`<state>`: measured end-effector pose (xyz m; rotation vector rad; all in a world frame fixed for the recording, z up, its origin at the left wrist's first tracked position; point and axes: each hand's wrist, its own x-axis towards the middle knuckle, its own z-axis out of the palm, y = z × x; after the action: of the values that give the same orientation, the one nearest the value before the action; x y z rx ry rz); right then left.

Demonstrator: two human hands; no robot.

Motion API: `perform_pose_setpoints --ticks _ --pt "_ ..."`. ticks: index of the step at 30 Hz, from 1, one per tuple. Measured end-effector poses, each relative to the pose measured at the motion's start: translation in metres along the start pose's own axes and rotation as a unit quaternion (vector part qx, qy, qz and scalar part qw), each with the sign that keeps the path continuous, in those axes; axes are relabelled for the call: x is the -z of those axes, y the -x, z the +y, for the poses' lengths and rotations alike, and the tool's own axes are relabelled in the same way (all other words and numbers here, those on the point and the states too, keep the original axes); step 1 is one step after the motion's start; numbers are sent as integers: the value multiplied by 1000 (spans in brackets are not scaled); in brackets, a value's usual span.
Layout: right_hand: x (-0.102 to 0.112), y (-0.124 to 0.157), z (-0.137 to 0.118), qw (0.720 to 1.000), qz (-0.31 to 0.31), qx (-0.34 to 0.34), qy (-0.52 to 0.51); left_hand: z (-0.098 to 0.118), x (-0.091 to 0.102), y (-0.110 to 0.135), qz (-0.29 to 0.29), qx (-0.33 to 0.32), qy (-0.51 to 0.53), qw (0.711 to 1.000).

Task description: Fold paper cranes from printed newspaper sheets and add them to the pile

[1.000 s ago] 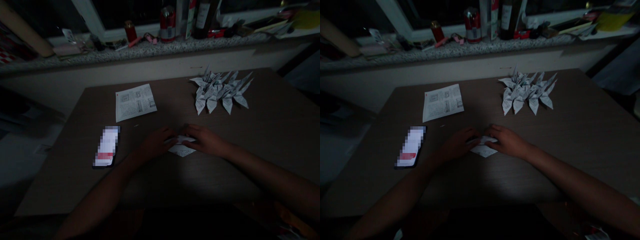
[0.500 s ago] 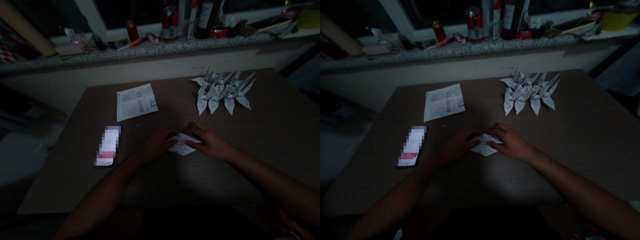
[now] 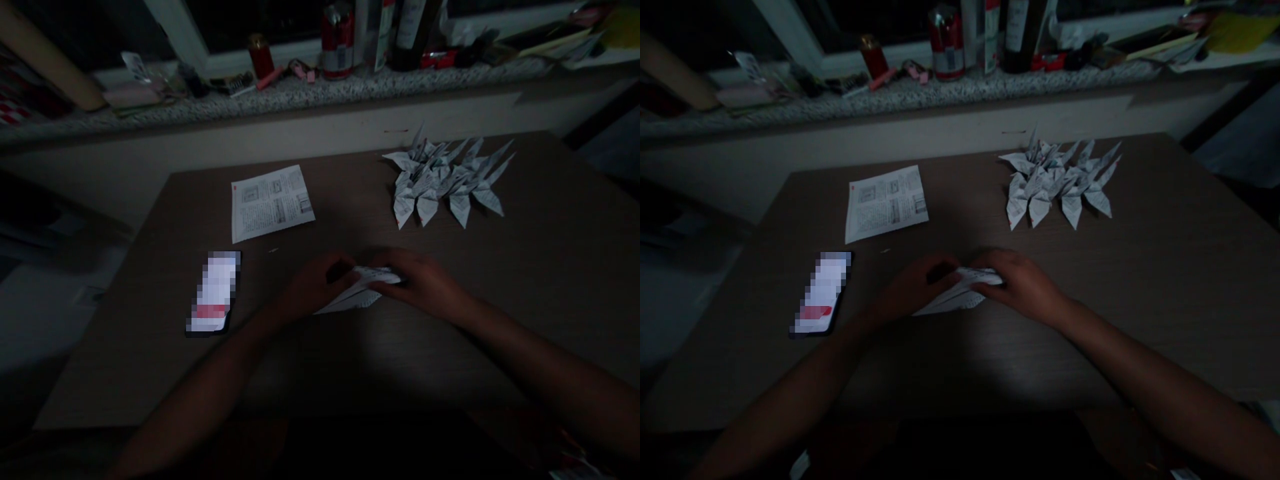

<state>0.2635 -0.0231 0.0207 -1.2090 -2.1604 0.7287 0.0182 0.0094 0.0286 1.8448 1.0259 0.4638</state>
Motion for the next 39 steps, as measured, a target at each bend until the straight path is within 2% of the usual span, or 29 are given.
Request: perform_pose_setpoints --ticks 4,7,12,17,22,31,39 --pt "-1 0 1 1000 8 30 3 1 -2 -2 16 1 -16 1000" --pt "2 1 6 999 20 17 -26 -2 -1 -4 35 7 -7 999" --pt "11 2 19 988 72 -68 -115 -5 1 -4 66 15 10 998" --pt "10 3 22 969 93 -153 -170 -5 -1 -3 52 19 47 997" --pt "4 0 17 956 129 -127 -230 -5 -2 -3 37 13 60 997" --pt "2 -1 18 956 157 -118 -218 -7 -5 -4 20 21 67 997" --pt "-5 -2 18 937 159 -176 -257 -9 -8 -4 20 23 73 997"
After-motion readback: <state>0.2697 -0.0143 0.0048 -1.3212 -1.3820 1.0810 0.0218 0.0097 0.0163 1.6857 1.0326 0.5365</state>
